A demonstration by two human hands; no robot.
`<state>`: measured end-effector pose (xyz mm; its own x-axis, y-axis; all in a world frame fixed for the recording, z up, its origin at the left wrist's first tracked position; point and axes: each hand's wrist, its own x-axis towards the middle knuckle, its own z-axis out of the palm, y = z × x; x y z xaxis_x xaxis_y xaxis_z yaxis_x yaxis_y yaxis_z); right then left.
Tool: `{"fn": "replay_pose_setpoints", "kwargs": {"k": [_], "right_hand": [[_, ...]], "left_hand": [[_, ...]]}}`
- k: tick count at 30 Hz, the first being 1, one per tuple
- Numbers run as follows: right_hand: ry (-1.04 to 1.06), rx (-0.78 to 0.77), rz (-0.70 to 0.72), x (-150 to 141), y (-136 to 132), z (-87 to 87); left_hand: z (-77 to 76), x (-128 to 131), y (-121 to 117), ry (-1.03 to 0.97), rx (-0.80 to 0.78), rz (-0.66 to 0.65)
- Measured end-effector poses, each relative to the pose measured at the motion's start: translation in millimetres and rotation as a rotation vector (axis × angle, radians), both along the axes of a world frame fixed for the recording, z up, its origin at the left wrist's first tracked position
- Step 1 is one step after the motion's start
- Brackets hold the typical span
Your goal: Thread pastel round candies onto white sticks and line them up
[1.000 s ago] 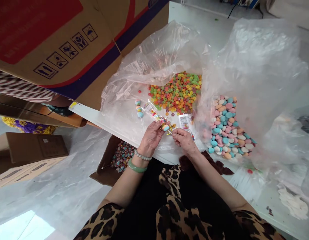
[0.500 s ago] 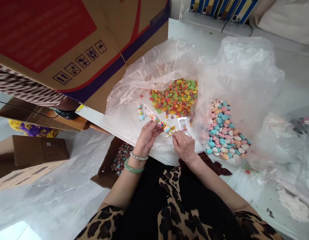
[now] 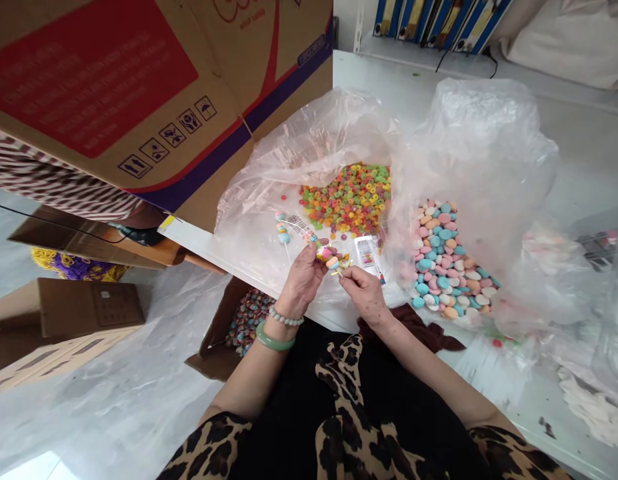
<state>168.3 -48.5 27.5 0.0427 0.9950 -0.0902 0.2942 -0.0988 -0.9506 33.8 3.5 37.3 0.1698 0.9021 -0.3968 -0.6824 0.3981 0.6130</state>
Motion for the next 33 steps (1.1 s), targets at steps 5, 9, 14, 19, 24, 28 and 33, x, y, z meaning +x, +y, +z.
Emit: {"fn": "replay_pose_setpoints", "kwargs": {"k": [5, 9, 14, 19, 24, 28, 33], "right_hand": [[-0.038, 0.029, -0.003, -3.1, 2.4, 1.0], [-0.271, 0.155, -0.013, 0.4, 2.1, -4.9], [-0.481, 0.294, 0.051, 2.6, -1.4, -9.8], [-0.343, 0.181, 0.061, 2.0, 3.5, -10.4], [-0.302, 0.141, 0.023, 0.6, 7.4, -16.3], [-0.555, 0.304, 0.012, 1.7, 4.3, -24.2], [-0.848, 0.474, 0.068, 0.5, 0.8, -27.3]], "left_hand": [[-6.9, 14.2, -9.7, -0.002, 0.003, 0.035], [-11.9, 6.4, -9.2, 0.077, -0.07, 0.011], [-13.0, -7.5, -1.5, 0.202, -0.004, 0.049], [-15.8, -0.9, -3.2, 0.201, 0.012, 0.074], [-18.7, 8.0, -9.8, 0.242, 0.008, 0.023], [-19.5, 5.0, -11.0, 0.357, -0.037, 0.018], [-20.8, 1.8, -13.3, 0.775, 0.131, 0.193]]}}
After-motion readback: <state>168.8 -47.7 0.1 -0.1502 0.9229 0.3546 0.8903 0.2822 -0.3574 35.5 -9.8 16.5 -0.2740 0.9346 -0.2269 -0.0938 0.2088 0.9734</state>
